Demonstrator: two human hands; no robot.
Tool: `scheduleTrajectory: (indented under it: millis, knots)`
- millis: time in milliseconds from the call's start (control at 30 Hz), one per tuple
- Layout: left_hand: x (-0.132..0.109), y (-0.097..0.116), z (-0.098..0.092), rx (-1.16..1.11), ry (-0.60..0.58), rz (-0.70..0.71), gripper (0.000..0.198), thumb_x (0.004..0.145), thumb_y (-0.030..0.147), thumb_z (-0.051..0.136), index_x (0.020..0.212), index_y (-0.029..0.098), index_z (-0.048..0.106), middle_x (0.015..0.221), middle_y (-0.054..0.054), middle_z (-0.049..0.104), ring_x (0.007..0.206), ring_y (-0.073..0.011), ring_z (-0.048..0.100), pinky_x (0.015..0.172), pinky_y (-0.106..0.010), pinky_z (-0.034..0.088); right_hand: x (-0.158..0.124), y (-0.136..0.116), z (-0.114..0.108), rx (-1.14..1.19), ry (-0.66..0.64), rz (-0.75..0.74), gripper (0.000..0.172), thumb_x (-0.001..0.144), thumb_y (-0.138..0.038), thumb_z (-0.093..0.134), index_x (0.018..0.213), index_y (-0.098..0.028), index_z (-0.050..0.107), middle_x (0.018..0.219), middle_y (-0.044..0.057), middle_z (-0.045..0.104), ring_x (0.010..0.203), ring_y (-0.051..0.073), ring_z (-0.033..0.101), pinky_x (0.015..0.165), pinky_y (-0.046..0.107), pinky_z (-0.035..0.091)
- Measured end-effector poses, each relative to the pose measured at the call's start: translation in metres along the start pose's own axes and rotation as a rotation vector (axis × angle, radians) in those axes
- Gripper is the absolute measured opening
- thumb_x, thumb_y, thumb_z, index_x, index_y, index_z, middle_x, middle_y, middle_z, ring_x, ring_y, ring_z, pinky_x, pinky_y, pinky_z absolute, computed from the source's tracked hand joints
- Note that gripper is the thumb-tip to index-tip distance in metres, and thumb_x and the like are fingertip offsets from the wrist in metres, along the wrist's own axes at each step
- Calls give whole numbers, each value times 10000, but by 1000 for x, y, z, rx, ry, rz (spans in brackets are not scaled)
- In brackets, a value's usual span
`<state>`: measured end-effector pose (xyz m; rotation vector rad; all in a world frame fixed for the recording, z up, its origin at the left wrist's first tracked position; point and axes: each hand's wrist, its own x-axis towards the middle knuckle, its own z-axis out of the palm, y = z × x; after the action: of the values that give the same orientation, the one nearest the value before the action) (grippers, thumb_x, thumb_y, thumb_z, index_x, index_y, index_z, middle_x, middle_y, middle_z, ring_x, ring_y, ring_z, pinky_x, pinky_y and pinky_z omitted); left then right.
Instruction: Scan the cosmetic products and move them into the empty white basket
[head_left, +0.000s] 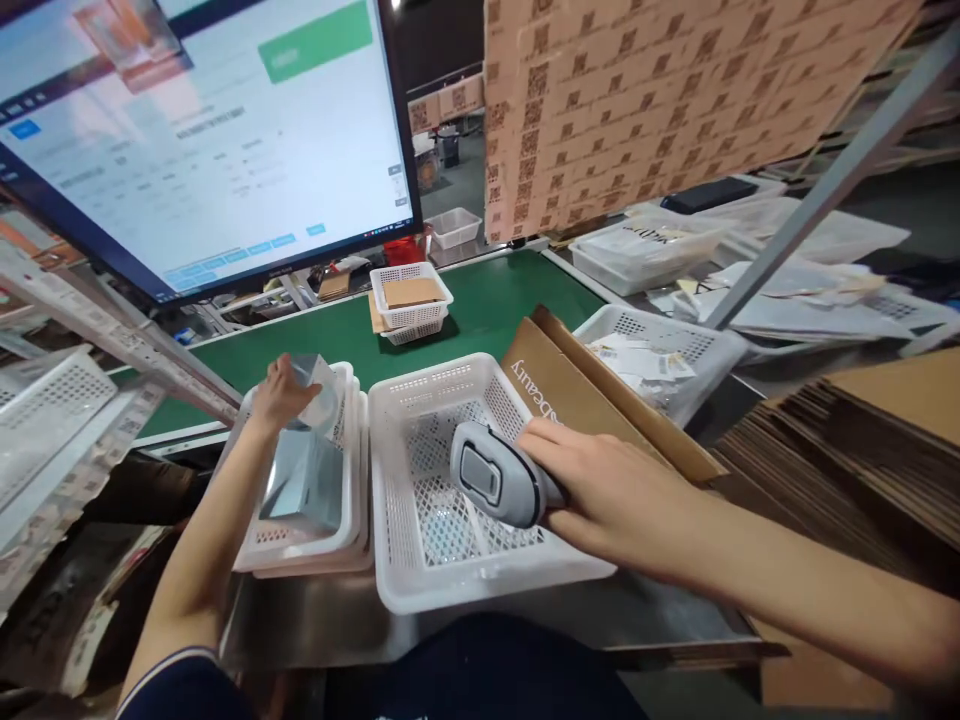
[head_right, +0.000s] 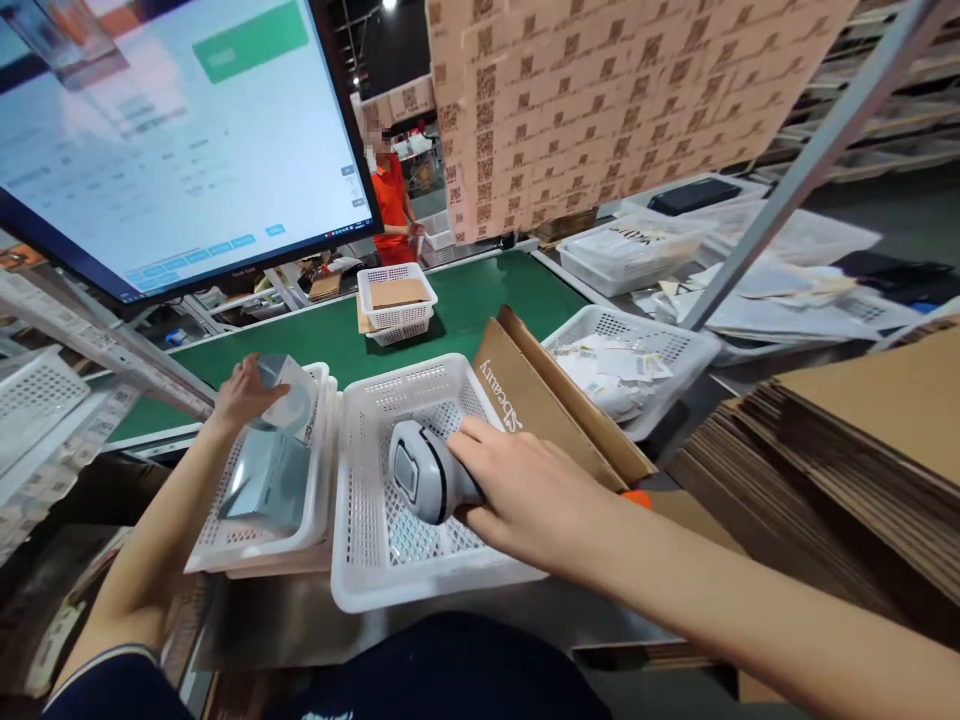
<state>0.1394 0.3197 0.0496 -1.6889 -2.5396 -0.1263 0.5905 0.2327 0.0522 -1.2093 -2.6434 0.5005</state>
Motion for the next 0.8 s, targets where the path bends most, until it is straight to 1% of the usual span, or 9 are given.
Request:
scheduleTrajectory:
  millis: [67,167,233,300,400,467,633,733,800]
  knots:
    - [-19,-7,-17,-57,211,173,841,916,445,708,1616,111,383,1582,-277,545,1425,-472,602,1136,-593,550,4,1,-11,68,45,-17,128,830,-265,657,939,-242,594,1041,60,665,772,225,607,654,351,346]
    - [-50,-15,-35,-131,529,622,766,856,280,706,1570,172,450,1501,-205,617,1442,-413,590,1238,-611,477,14,-1,-36,276,65,-53,133,837,-319,692,923,-229,647,1029,71,705,870,253,654,714,353,441]
    - [-65,-18,-38,-107,682,865,701,856,177,695,1525,242,499,1425,-148,677,1429,-368,618,1315,-636,382,20,-7,-53,447,23,-67,226,867,-406,725,993,-218,718,1062,78,751,957,282,691,779,359,512]
    - [-74,-17,-34,-64,778,1038,688,863,65,681,1492,296,526,1362,-98,718,1395,-313,663,1330,-607,381,27,-14,-67,576,-32,-79,338,870,-452,758,1108,-212,774,1124,71,792,1029,304,716,849,366,559]
    - [-82,-9,-24,-47,808,1236,656,863,-49,680,1417,290,587,1367,-102,706,1365,-261,700,1199,-452,563,37,-24,-75,644,-82,-98,375,846,-407,773,1162,-211,811,1158,43,817,1079,313,730,887,358,581]
    - [-86,1,-18,-23,818,1336,594,853,-75,708,1336,264,636,1344,-111,701,1347,-261,716,1094,-383,635,43,-27,-74,639,-113,-86,346,820,-380,768,1115,-207,824,1108,31,823,1034,302,738,834,336,581]
    - [-100,25,-7,97,930,1515,450,859,10,789,1196,290,686,1153,-23,743,1205,-219,789,1017,-323,673,50,-19,-71,527,-169,28,307,818,-407,769,1053,-215,812,1022,40,825,934,283,754,745,313,553]
    - [-103,26,0,77,949,1546,401,862,76,827,1172,296,700,1125,-17,740,1208,-229,787,1035,-343,669,52,-2,-73,452,-92,132,328,809,-441,790,1050,-220,794,1019,58,816,880,269,750,720,310,551]
    - [-104,21,4,64,945,1559,406,848,96,855,1176,292,716,1146,-30,737,1250,-245,768,1079,-366,650,54,10,-74,459,-60,233,367,803,-474,813,1048,-204,773,872,62,785,737,239,720,631,298,530]
